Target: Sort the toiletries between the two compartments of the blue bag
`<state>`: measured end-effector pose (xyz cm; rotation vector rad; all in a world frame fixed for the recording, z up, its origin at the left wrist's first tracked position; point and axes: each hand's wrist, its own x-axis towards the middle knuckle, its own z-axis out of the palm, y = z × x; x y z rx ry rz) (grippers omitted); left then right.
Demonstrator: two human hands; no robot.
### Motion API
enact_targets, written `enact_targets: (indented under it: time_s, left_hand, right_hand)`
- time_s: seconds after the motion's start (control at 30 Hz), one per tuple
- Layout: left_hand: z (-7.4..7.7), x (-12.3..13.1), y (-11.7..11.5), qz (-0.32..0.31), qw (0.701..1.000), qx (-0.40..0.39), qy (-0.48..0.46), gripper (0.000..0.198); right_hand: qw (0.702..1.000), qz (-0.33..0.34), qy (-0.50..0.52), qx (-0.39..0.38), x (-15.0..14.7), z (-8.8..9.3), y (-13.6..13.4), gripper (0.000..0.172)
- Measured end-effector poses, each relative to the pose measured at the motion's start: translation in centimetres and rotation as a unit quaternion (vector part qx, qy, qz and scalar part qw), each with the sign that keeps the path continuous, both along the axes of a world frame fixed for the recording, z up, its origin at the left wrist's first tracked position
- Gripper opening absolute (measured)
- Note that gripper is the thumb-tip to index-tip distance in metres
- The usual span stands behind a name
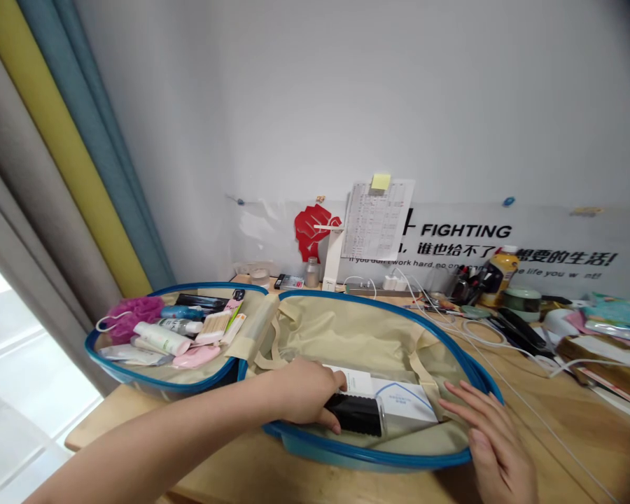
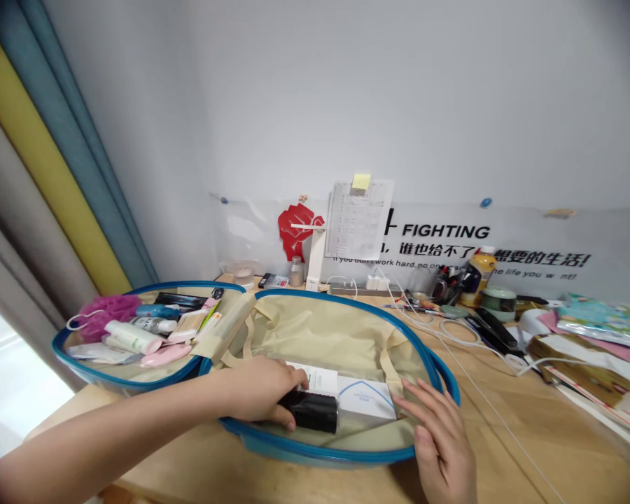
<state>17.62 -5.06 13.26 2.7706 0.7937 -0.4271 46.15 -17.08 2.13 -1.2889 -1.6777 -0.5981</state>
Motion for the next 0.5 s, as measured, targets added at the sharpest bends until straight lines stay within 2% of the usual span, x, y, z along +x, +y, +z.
enact_targets:
  time_s: [0.27,0.5]
  left_hand:
    - [-0.7,1.1,-0.6,-0.006,0.999,0.033,0.023,0.052]
    - [-1.7,1.8,-0.6,-0.004,0.999,0.022,0.029,0.063]
  right_hand:
    - [1.000,-0.003,0.010,-0.008,0.1,0.0,-0.1,0.036]
    - [1.000,0.004,-0.002,0.001,0.0,-0.2,-0.2,0.034]
